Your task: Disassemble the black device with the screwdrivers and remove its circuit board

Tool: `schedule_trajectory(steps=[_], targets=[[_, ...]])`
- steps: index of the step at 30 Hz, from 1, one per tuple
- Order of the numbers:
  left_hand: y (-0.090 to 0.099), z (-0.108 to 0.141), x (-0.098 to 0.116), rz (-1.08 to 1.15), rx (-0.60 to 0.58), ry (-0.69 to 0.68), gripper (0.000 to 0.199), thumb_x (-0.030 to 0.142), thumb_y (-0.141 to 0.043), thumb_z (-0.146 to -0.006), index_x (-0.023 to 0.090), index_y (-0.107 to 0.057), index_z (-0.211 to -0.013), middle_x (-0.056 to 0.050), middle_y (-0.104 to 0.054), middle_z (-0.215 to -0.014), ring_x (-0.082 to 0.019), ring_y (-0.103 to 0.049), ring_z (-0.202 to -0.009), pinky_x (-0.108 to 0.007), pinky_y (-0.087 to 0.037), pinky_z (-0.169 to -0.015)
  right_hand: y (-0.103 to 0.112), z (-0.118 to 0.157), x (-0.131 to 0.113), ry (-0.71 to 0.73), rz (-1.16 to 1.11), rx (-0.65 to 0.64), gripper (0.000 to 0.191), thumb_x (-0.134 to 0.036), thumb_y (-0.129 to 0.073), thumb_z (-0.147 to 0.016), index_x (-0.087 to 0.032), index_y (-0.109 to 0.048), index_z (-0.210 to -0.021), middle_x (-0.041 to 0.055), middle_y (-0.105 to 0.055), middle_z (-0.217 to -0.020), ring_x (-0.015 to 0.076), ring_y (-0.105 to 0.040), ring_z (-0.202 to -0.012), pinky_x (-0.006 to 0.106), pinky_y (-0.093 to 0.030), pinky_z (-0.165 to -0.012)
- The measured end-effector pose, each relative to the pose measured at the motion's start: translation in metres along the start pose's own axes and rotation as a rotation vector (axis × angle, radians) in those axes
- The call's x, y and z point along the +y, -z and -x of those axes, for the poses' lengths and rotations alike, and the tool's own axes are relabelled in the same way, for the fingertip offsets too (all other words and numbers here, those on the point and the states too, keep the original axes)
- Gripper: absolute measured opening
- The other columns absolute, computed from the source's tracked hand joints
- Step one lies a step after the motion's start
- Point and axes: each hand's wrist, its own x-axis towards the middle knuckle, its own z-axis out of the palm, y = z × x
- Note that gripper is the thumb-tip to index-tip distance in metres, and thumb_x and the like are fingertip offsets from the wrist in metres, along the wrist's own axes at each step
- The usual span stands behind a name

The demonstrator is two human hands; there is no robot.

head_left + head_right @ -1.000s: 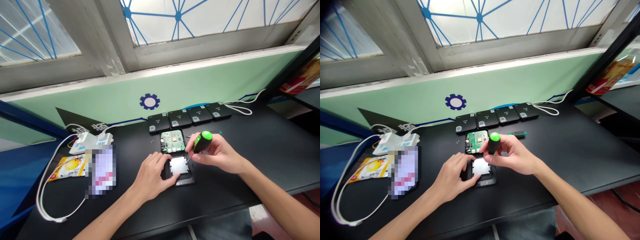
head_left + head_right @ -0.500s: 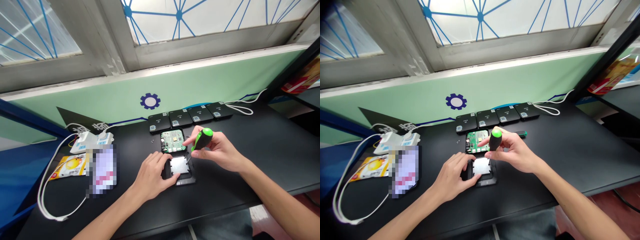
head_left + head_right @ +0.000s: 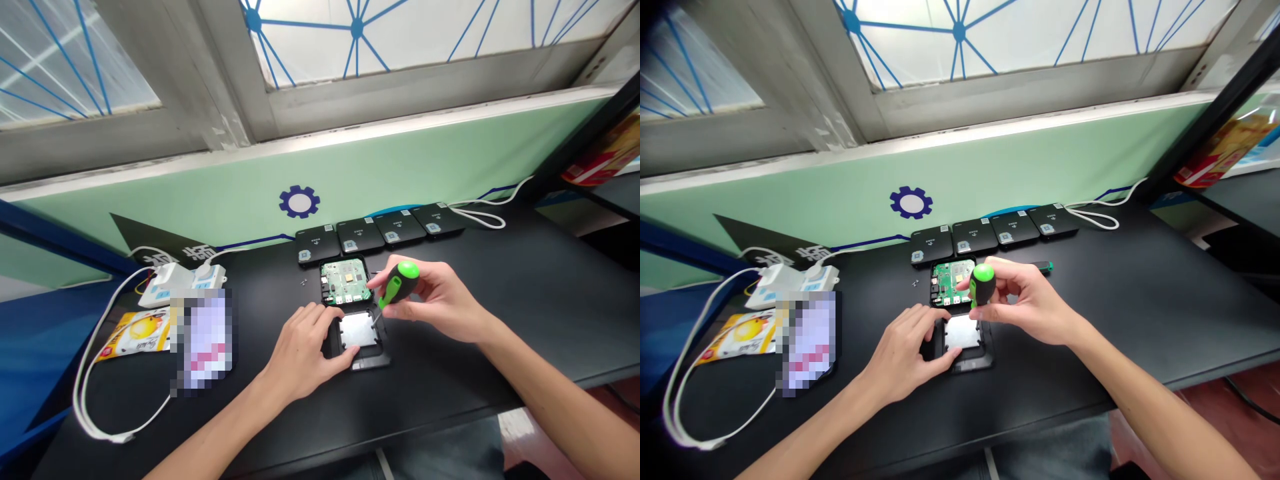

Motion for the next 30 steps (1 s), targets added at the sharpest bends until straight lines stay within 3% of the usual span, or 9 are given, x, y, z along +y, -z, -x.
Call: schedule_trajectory(steps=[11, 20, 30], targets=[[0.0001, 0.0001, 0.0006, 0.0, -0.002, 0.001, 0.038, 0.039, -0.089, -0.094, 0.022, -0.069, -0.121, -0.002, -0.07, -0.093, -0.028, -0.069, -0.085, -0.039, -0.048, -0.073, -0.0002, 0.0012, 0.0, -0.005, -0.002, -0.003, 0.025, -0.034, -0.097, -0.093, -0.022, -0.09, -0.113, 0.0034, -0.067, -0.096, 0.0135, -0.057, -0.069, 0.027, -0.05, -0.056], [-0.0004, -0.0002, 0.0007, -0.004, -0.012, -0.006, 0.038, 0.039, -0.088, -0.095, 0.022, -0.067, -0.122, -0.003, -0.071, -0.095, -0.028, -0.069, -0.086, -0.041, -0.051, -0.077, 0.0005, 0.0042, 0.0013, -0.08, -0.062, 0.016, 0.032, -0.031, -0.102, -0.085, -0.021, -0.088, -0.112, 0.0076, -0.078, -0.097, 0.02, -0.071, -0.078, 0.023, -0.053, -0.048], [-0.0001, -0.0007, 0.0009, 0.002, -0.006, -0.005, 0.037, 0.04, -0.089, -0.095, 0.022, -0.069, -0.121, -0.003, -0.071, -0.094, -0.028, -0.069, -0.085, -0.039, -0.049, -0.075, -0.0019, 0.005, 0.0016, -0.062, -0.209, -0.049, 0.033, -0.017, -0.095, -0.091, -0.021, -0.087, -0.122, 0.0078, -0.086, -0.101, 0.0103, -0.062, -0.057, 0.019, -0.058, -0.044]])
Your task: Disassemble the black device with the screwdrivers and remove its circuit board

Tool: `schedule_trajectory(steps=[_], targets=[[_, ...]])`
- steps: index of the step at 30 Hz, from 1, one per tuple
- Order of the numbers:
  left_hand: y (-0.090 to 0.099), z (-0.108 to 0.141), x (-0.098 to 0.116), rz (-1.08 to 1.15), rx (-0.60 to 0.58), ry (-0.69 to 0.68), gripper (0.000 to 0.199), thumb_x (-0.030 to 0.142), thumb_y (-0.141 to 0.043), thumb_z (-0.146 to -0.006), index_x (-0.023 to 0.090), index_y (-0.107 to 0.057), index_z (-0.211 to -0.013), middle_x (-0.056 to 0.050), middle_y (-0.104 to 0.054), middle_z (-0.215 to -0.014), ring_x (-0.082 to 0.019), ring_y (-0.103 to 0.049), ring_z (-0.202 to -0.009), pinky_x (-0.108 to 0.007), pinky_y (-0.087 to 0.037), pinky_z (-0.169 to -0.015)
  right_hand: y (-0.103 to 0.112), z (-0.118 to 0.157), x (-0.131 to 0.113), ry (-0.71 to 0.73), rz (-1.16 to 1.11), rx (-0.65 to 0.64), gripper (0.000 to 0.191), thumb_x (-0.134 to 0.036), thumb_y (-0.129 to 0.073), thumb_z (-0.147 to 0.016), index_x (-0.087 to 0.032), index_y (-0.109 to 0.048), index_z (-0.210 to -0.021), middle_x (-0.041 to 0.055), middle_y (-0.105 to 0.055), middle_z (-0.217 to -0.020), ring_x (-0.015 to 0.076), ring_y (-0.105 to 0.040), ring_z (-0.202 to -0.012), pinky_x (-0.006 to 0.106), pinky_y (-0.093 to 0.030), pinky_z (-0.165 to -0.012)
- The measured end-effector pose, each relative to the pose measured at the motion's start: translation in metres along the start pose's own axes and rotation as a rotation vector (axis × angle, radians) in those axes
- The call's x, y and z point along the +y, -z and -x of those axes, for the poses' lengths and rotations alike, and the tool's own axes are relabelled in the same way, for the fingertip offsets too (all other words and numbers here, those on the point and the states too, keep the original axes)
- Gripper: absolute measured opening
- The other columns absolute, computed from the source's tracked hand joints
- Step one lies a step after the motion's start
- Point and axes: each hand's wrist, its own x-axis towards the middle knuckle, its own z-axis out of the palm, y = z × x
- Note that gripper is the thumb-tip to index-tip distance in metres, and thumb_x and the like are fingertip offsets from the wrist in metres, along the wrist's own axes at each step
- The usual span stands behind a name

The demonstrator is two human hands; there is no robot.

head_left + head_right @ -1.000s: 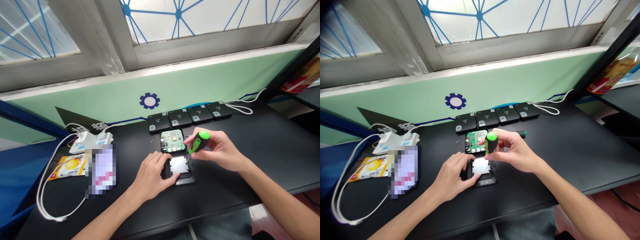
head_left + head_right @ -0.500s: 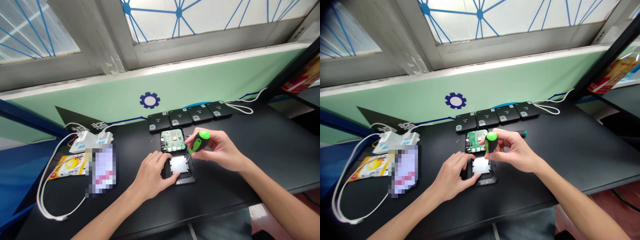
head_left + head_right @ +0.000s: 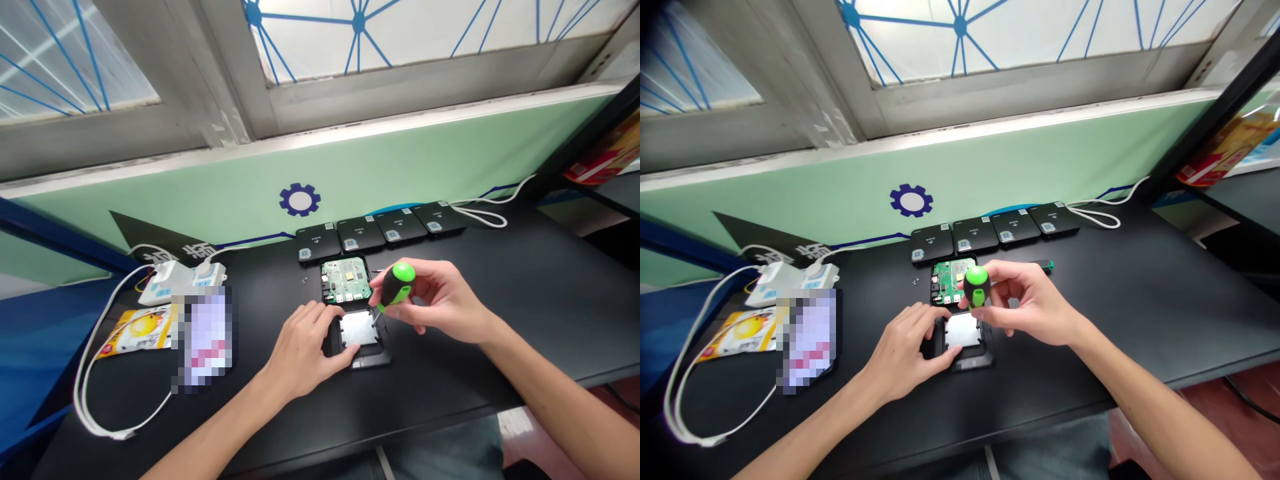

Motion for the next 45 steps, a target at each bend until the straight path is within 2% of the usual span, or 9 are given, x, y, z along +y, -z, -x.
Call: schedule_trajectory(steps=[10, 13, 16, 21, 25, 33, 38, 45], targets=[[0.0007, -0.0007, -0.0001, 0.002, -0.002, -0.008, 0.038, 0.038, -0.09, -0.094, 0.02, -0.069, -0.12, -0.003, -0.071, -0.094, -0.028, -0.069, -0.086, -0.039, -0.048, -0.076, -0.0006, 0.0007, 0.0009, 0.026, -0.061, -0.02, 0.028, -0.011, -0.081, -0.1, -0.023, -0.084, -0.125, 0.0069, -0.088, -0.103, 0.0073, -0.063, -0.055, 0.016, -0.06, -0.049], [0.0001, -0.0002, -0.0009, 0.006, -0.003, -0.006, 0.039, 0.038, -0.09, -0.094, 0.021, -0.069, -0.121, -0.003, -0.072, -0.095, -0.028, -0.069, -0.086, -0.04, -0.048, -0.077, -0.0008, -0.0002, -0.0004, 0.023, -0.037, -0.022, 0.029, -0.013, -0.084, -0.1, -0.023, -0.081, -0.127, 0.0064, -0.088, -0.101, 0.007, -0.062, -0.054, 0.016, -0.06, -0.048], [-0.0003, 0.0007, -0.0014, 0.01, -0.003, -0.007, 0.039, 0.039, -0.09, -0.094, 0.021, -0.069, -0.122, -0.003, -0.072, -0.095, -0.028, -0.069, -0.086, -0.04, -0.049, -0.077, -0.0019, -0.0008, -0.0022, 0.003, -0.012, -0.023, 0.041, -0.015, -0.094, -0.092, -0.022, -0.078, -0.129, 0.0059, -0.088, -0.096, 0.008, -0.063, -0.053, 0.016, -0.059, -0.047], [-0.0003, 0.0011, -0.0009, 0.01, 0.004, -0.009, 0.039, 0.039, -0.091, -0.094, 0.021, -0.07, -0.122, -0.003, -0.071, -0.094, -0.028, -0.069, -0.086, -0.04, -0.049, -0.078, -0.004, -0.0015, -0.0026, -0.015, -0.059, -0.005, 0.032, -0.013, -0.097, -0.089, -0.021, -0.069, -0.104, 0.0056, -0.089, -0.094, 0.0097, -0.069, -0.058, 0.014, -0.058, -0.045], [0.0001, 0.0003, -0.0005, 0.011, 0.006, -0.014, 0.039, 0.039, -0.09, -0.094, 0.021, -0.07, -0.122, -0.003, -0.072, -0.095, -0.028, -0.069, -0.086, -0.04, -0.049, -0.077, -0.0037, -0.0025, -0.0014, -0.021, -0.076, -0.002, 0.037, -0.013, -0.097, -0.088, -0.022, -0.061, -0.093, 0.0069, -0.089, -0.096, 0.0105, -0.071, -0.06, 0.014, -0.059, -0.045], [-0.0007, 0.0006, -0.0014, 0.007, 0.007, -0.018, 0.039, 0.04, -0.09, -0.095, 0.021, -0.068, -0.123, -0.004, -0.073, -0.097, -0.028, -0.07, -0.087, -0.041, -0.051, -0.077, -0.0038, -0.0028, -0.0023, -0.005, 0.011, 0.034, 0.022, -0.02, -0.097, -0.089, -0.018, -0.077, -0.098, 0.0035, -0.078, -0.098, 0.0075, -0.065, -0.054, 0.018, -0.058, -0.045], [-0.0007, 0.0005, -0.0012, 0.002, 0.009, -0.013, 0.038, 0.04, -0.089, -0.095, 0.022, -0.068, -0.122, -0.003, -0.073, -0.096, -0.028, -0.07, -0.087, -0.041, -0.051, -0.076, -0.0024, -0.0025, -0.0021, 0.014, 0.051, 0.022, 0.016, -0.023, -0.095, -0.092, -0.018, -0.084, -0.101, 0.0029, -0.068, -0.102, 0.007, -0.065, -0.057, 0.019, -0.059, -0.049], [-0.0015, 0.0, -0.0005, -0.003, 0.01, -0.016, 0.038, 0.04, -0.088, -0.096, 0.022, -0.068, -0.122, -0.003, -0.072, -0.095, -0.028, -0.07, -0.087, -0.041, -0.051, -0.075, 0.0005, -0.0015, 0.0016, -0.013, 0.056, 0.009, 0.022, -0.027, -0.095, -0.094, -0.02, -0.083, -0.11, 0.0056, -0.077, -0.101, 0.0096, -0.066, -0.059, 0.02, -0.056, -0.049]])
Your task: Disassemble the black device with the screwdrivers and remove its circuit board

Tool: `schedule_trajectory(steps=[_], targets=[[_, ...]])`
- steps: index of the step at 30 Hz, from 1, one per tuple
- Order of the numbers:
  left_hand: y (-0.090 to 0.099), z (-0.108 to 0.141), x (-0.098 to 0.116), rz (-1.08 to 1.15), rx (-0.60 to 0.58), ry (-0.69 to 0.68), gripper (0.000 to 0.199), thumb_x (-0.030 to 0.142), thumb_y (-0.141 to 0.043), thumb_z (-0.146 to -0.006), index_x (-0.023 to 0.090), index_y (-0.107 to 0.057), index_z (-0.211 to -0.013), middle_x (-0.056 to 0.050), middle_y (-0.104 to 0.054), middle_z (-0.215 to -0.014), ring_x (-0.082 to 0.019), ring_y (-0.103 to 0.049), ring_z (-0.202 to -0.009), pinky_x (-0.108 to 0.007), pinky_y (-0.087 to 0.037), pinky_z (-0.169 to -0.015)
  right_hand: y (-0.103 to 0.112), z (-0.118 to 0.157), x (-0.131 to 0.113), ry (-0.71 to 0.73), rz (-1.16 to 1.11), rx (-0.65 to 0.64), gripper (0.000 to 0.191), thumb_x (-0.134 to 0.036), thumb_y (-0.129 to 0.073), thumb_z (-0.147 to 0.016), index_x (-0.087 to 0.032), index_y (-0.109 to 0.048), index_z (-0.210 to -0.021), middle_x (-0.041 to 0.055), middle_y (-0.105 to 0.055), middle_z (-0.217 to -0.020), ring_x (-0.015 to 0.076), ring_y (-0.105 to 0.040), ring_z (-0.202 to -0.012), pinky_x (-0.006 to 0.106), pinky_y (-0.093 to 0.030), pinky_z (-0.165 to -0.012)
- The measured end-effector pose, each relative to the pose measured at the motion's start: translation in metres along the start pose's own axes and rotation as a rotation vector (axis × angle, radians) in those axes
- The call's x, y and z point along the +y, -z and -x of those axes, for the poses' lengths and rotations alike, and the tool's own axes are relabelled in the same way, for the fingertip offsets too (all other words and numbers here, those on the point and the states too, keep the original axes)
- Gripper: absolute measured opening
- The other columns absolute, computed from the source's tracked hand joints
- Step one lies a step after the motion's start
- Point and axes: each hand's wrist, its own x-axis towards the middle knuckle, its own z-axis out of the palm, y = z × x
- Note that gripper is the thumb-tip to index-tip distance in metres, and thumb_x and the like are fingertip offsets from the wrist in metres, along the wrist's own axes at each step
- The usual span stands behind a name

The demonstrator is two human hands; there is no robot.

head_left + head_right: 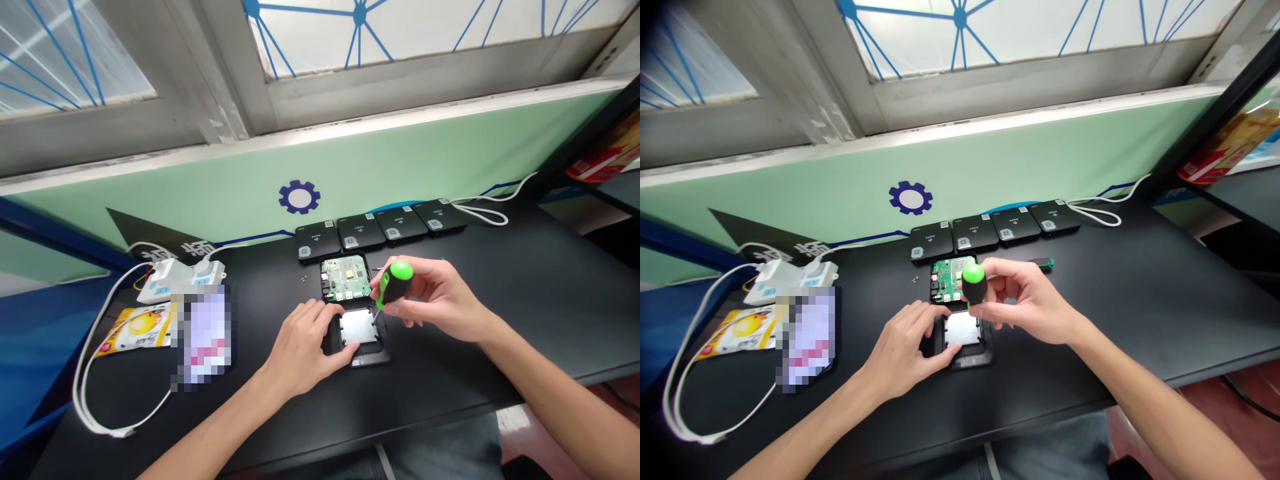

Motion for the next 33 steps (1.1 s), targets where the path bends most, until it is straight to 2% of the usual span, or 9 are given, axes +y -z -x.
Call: schedule_trajectory(steps=[7, 33], targets=[[0.0022, 0.0, 0.0005, 0.001, -0.011, 0.005, 0.037, 0.04, -0.087, -0.096, 0.023, -0.067, -0.123, -0.003, -0.073, -0.096, -0.028, -0.07, -0.088, -0.039, -0.05, -0.075, -0.0016, 0.0006, -0.0009, 0.004, -0.06, 0.007, 0.031, -0.023, -0.096, -0.093, -0.022, -0.076, -0.116, 0.0064, -0.085, -0.104, 0.011, -0.065, -0.059, 0.021, -0.056, -0.049], [0.0023, 0.0001, 0.0002, -0.007, -0.018, 0.01, 0.035, 0.042, -0.085, -0.097, 0.023, -0.068, -0.122, -0.003, -0.072, -0.095, -0.027, -0.069, -0.086, -0.039, -0.05, -0.074, -0.0019, 0.0006, 0.0015, 0.032, 0.007, 0.015, 0.02, -0.034, -0.091, -0.098, -0.021, -0.082, -0.109, 0.0079, -0.079, -0.097, 0.0148, -0.063, -0.066, 0.025, -0.056, -0.054]])
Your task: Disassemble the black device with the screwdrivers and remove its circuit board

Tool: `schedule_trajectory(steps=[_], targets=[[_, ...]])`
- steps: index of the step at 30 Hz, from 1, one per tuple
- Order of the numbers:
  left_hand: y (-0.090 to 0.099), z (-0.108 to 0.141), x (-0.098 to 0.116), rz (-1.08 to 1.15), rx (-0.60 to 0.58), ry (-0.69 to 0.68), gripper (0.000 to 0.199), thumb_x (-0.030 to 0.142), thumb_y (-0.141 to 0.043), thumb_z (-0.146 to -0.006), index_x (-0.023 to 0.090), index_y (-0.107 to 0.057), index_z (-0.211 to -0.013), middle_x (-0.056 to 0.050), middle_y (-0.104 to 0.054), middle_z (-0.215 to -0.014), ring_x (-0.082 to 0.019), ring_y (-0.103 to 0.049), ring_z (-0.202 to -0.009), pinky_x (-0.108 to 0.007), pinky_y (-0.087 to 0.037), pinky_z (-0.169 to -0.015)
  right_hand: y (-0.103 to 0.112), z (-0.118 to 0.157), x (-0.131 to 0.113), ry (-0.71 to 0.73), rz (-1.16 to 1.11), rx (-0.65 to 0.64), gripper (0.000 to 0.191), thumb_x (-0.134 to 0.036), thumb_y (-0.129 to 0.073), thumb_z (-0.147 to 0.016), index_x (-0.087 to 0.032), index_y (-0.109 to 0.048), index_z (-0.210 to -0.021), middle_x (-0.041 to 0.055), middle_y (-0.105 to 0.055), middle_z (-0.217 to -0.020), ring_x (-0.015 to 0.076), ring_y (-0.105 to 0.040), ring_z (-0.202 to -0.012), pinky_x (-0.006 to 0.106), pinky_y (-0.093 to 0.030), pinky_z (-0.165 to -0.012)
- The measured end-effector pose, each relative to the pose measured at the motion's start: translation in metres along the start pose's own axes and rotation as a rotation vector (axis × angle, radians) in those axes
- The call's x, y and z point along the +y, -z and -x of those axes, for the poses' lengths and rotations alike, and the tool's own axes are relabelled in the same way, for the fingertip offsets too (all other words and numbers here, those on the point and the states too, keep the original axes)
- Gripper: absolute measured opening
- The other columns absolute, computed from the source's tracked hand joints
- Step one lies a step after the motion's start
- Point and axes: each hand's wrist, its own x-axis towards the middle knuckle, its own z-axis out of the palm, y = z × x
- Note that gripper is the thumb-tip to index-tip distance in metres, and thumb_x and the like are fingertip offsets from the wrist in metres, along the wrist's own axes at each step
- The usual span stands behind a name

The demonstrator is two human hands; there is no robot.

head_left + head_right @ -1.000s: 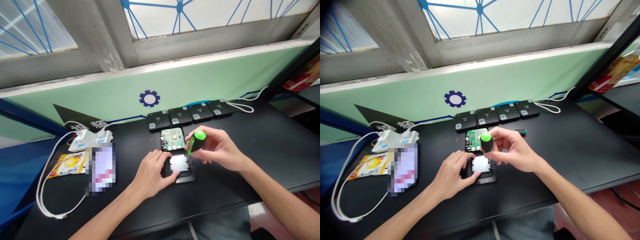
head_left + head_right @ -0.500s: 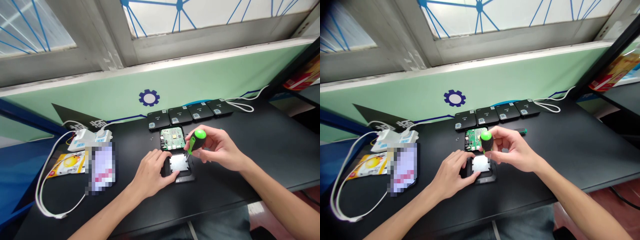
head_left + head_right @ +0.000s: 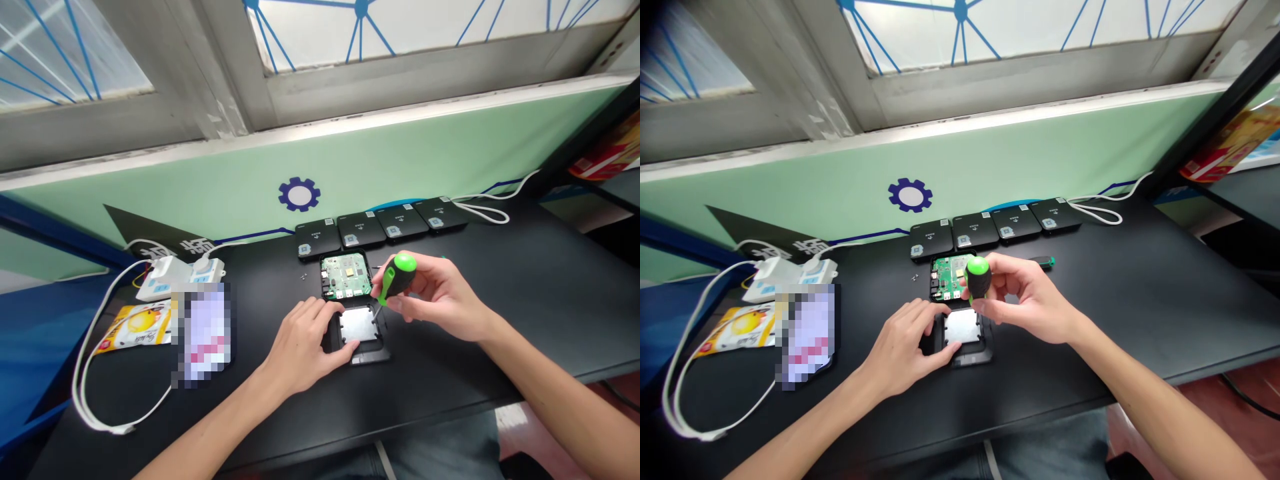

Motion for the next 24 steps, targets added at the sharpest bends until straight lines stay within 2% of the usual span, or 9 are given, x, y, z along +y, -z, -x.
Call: schedule_trajectory(steps=[5, 18, 24], targets=[[-0.0004, -0.0002, -0.0003, 0.006, -0.001, 0.0, 0.037, 0.042, -0.086, -0.097, 0.023, -0.068, -0.122, -0.003, -0.072, -0.096, -0.027, -0.069, -0.087, -0.039, -0.051, -0.076, -0.0003, -0.0003, -0.0024, 0.007, 0.003, -0.002, 0.016, -0.028, -0.09, -0.097, -0.021, -0.082, -0.108, 0.0079, -0.08, -0.099, 0.0157, -0.065, -0.069, 0.025, -0.057, -0.054], [-0.0003, 0.0002, -0.0006, 0.011, 0.004, -0.001, 0.035, 0.042, -0.085, -0.097, 0.022, -0.069, -0.121, -0.003, -0.071, -0.094, -0.027, -0.07, -0.085, -0.04, -0.051, -0.076, 0.0016, -0.0011, -0.0025, 0.06, 0.087, 0.01, 0.028, -0.027, -0.1, -0.088, -0.021, -0.084, -0.111, 0.0063, -0.08, -0.094, 0.02, -0.074, -0.08, 0.027, -0.061, -0.061], [-0.0003, -0.0003, -0.0003, 0.011, 0.0, 0.0, 0.035, 0.041, -0.086, -0.097, 0.022, -0.069, -0.121, -0.003, -0.07, -0.093, -0.028, -0.07, -0.086, -0.039, -0.051, -0.076, -0.0004, -0.0014, -0.0041, 0.02, 0.002, 0.025, 0.028, -0.023, -0.101, -0.086, -0.019, -0.084, -0.108, 0.006, -0.08, -0.092, 0.019, -0.076, -0.078, 0.022, -0.06, -0.053]])
